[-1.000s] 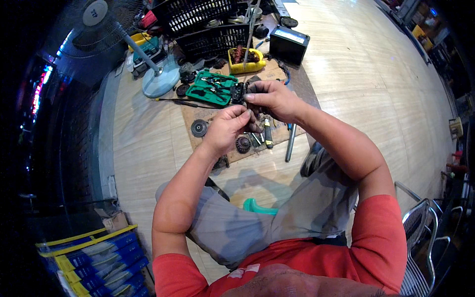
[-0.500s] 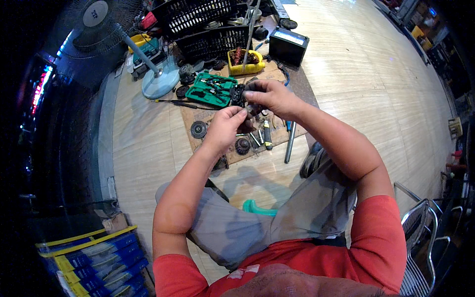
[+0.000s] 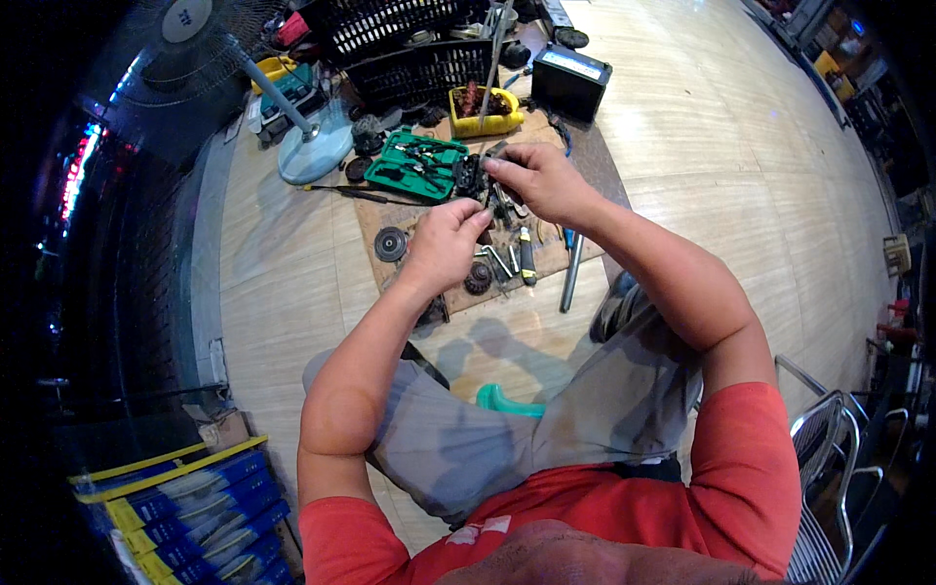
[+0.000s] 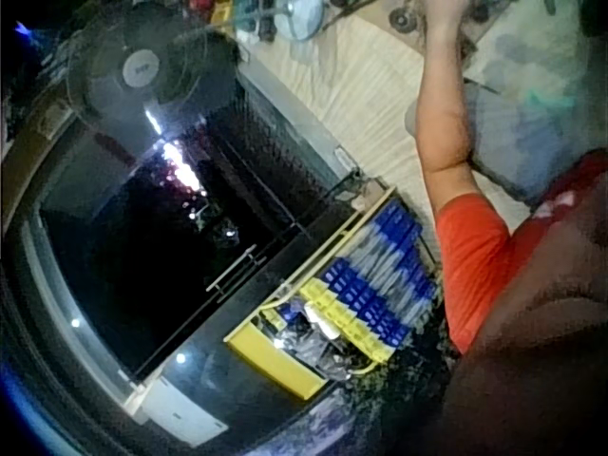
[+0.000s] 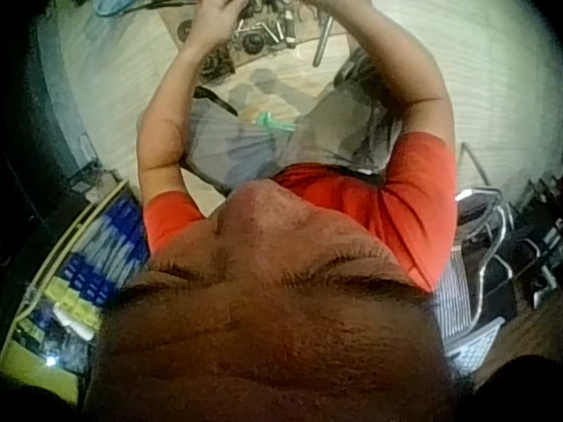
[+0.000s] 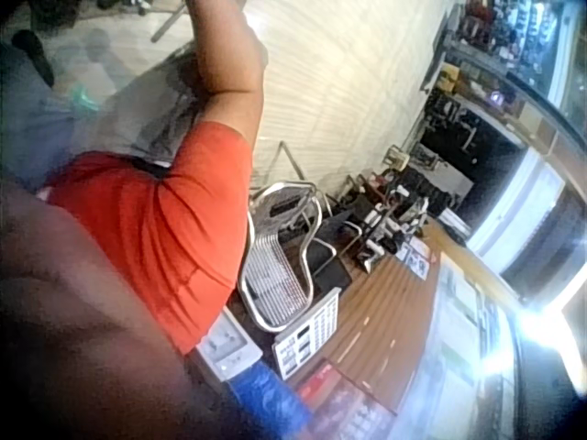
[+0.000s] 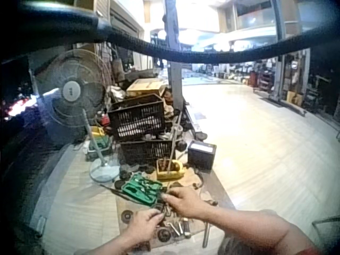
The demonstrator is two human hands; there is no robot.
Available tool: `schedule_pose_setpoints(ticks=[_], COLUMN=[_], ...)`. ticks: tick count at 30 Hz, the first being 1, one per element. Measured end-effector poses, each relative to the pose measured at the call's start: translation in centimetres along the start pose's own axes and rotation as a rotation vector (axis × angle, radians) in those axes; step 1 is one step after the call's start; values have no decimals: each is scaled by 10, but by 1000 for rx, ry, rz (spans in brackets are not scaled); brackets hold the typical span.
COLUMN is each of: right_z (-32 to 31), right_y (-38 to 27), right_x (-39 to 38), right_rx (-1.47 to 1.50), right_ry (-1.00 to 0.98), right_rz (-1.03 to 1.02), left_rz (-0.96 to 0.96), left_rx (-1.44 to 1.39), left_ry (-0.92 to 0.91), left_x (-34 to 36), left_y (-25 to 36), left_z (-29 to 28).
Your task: The person removes components from a mechanical assembly, holds the part in their hands to view different sides, and uses pliers to manipulate a small wire or spring on the assembly.
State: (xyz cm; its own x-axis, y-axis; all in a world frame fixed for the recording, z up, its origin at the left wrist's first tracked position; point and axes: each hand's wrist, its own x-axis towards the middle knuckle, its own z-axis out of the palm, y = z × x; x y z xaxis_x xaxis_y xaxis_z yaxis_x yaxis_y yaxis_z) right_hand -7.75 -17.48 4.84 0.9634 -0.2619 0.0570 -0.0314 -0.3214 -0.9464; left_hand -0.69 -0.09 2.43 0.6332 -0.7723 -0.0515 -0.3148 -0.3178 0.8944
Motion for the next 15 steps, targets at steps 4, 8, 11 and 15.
schedule_pose_setpoints(ticks=[4, 8, 11, 15], right_z=[4, 5, -2, -1], right_y=[-4, 4, 11, 3], right_x=[-1, 5, 9, 7], right_rx=[75, 254, 374, 450], right_ry=[33, 119, 157, 179], right_rz=[88, 217, 278, 284], left_rz=[9, -207, -318, -339], left_rx=[42, -494, -858, -878], left_ry=[39, -29, -95, -111], left_x=[0, 4, 5, 4], left_y=[3, 2, 3, -1], left_z=[0, 0, -7, -14])
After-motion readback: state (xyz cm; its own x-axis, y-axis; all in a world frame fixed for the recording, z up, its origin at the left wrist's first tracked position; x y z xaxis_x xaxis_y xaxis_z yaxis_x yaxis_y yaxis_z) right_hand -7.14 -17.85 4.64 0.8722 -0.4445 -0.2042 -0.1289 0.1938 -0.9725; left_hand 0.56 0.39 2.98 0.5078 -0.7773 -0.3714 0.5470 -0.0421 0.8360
